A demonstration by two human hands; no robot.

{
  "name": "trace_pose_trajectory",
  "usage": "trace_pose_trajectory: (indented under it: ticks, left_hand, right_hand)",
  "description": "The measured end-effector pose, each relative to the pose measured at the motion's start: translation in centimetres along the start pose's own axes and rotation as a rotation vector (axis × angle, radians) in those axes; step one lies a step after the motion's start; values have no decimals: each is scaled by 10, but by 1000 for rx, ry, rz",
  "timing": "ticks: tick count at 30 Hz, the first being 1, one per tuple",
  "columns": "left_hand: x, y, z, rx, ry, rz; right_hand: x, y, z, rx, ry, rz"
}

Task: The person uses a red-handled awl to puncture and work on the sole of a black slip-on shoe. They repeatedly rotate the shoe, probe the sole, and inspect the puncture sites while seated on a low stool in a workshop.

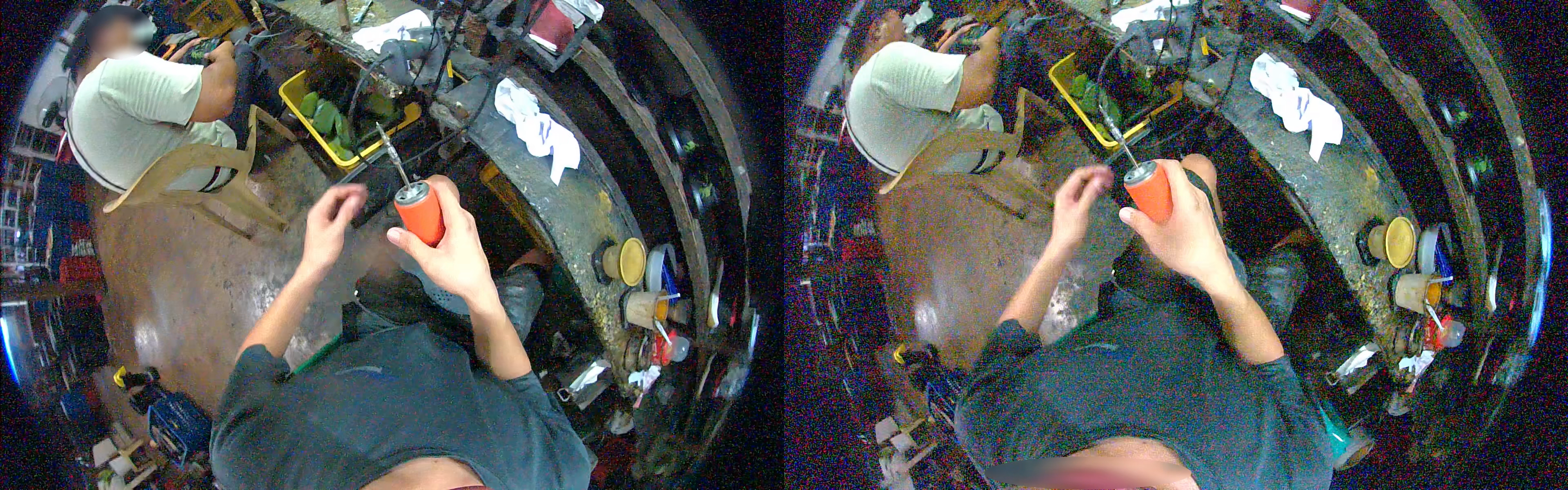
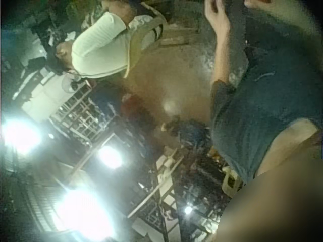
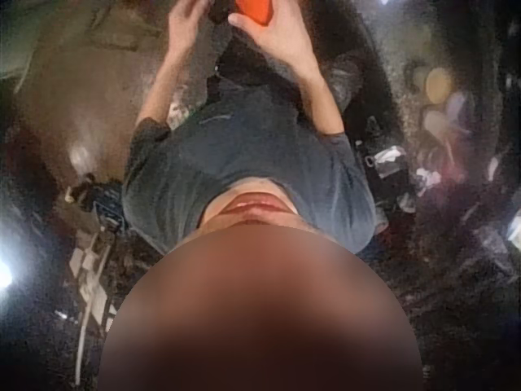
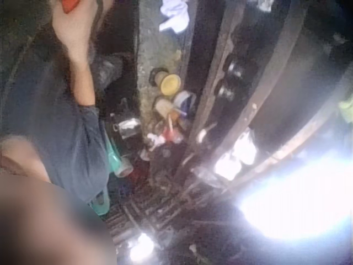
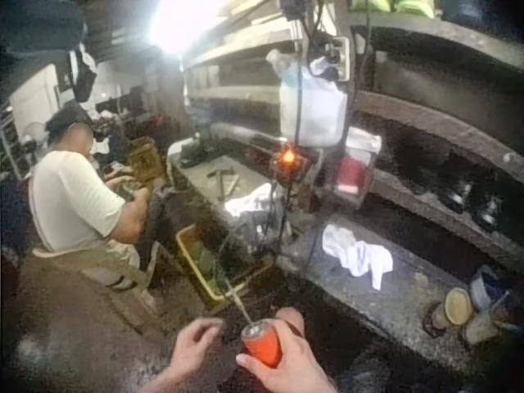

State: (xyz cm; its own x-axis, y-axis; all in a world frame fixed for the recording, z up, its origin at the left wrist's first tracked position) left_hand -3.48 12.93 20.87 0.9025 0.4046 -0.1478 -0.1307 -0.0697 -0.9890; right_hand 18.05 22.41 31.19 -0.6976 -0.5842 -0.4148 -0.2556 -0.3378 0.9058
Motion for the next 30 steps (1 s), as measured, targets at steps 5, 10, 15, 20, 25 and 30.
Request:
trace_pose_trajectory:
  ticks: [5, 10, 15, 20, 25, 30]
  left_hand:
    - [36, -106, 36, 224, 162, -555]
    - [73, -134, 41, -2, 252, -1105]
    - [80, -137, 43, -10, 277, -1252]
    - [84, -144, 43, -47, 262, -1319]
    - [88, -138, 47, -70, 338, -1385]
    - [86, -152, 54, -85, 341, -1308]
  right_hand:
    - [-1, 14, -6, 20, -26, 25]
    - [-13, 22, -15, 9, -114, 38]
    - [-19, 34, -27, 44, -108, 12]
    - [-23, 41, -32, 111, -66, -4]
    - [-23, 40, -36, 106, -116, -16]
    - [-22, 35, -44, 71, -114, -50]
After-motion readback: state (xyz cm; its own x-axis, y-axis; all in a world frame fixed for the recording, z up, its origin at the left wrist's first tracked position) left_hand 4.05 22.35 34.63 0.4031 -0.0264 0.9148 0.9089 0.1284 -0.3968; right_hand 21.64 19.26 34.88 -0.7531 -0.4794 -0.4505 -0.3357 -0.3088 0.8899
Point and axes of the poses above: each hand's wrist, its own z-axis towards the middle knuckle, its own x-axis out of the palm, y = z × x, the point moved 2 cm from there along z, towards the middle knuckle, and after that the axes turned 5 degrees about y, right-handed, at the moved point
